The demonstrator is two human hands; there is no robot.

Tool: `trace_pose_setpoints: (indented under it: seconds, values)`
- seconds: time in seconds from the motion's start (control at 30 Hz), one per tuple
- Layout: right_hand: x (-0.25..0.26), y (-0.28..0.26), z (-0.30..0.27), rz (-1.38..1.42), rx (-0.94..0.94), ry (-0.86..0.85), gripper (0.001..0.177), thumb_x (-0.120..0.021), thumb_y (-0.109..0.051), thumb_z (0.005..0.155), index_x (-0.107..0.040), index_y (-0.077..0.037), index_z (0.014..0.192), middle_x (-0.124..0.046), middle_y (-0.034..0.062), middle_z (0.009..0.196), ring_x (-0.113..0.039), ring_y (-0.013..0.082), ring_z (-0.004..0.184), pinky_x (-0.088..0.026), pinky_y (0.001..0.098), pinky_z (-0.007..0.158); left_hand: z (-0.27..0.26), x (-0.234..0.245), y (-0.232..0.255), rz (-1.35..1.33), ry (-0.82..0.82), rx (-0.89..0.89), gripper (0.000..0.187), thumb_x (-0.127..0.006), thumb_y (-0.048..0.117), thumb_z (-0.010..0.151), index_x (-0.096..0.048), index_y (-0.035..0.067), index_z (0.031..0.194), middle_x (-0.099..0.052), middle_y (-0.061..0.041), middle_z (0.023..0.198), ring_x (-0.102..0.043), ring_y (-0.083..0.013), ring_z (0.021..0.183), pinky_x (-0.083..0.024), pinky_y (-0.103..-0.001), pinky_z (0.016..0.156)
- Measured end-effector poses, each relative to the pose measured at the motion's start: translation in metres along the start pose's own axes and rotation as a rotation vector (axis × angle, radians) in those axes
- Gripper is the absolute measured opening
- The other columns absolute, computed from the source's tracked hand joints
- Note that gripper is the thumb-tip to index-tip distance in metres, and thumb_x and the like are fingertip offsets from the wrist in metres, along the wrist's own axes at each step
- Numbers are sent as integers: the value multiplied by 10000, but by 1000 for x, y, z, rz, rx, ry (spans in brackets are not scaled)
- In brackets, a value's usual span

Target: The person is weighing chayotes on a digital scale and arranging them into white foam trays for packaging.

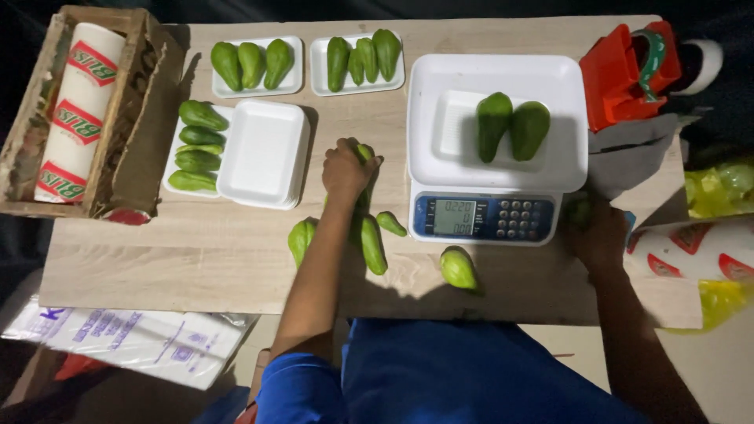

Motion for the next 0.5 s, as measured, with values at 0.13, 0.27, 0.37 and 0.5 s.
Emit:
trace_pose_setpoints:
  seconds: [0.13, 0.27, 0.37, 0.5]
  values:
    - [20, -22, -10, -7, -39, -55, 776, -673, -337, 826, -538, -106, 1554, -712, 353, 1038, -633, 581, 995, -490, 636, 771, 0, 3, -5, 4, -67, 16, 732, -642, 654, 866, -490, 133, 1357, -585, -219, 1282, -577, -439, 1177, -484, -523, 959]
    - [-22, 19, -24, -59, -120, -248, 684, -686, -276, 816, -585, -97, 1468, -673, 277, 1168, -675, 467, 999, -568, 553, 707, -14, 28, -4, 21, 74, 16, 653, -673, 531, 900, -526, 70, 1338, -566, -232, 1219, -590, -466, 1167, -528, -573, 920]
    - [-17, 14, -33, 48, -31, -252, 785, -760, -407, 770, -578, -91, 1465, -598, 341, 1231, -639, 553, 1131, -549, 645, 904, -53, 51, 6, -54, 247, -40, 563, -742, 383, 921, -561, 30, 1320, -575, -236, 1146, -631, -482, 1118, -568, -578, 892]
    - [1, 6, -40, 133, 61, -280, 767, -815, -319, 797, -533, 11, 1430, -574, 342, 1165, -609, 562, 1148, -498, 659, 982, -126, 48, 7, -266, 328, -52, 507, -739, 278, 921, -556, 33, 1326, -549, -263, 1168, -585, -532, 1155, -521, -598, 960]
Point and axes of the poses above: each hand's wrist, its own z-axis towards the middle knuckle, its own x-axis out of the back of the hand, y = z × x, the point moved 10 cm from there along z, towards the middle knuckle
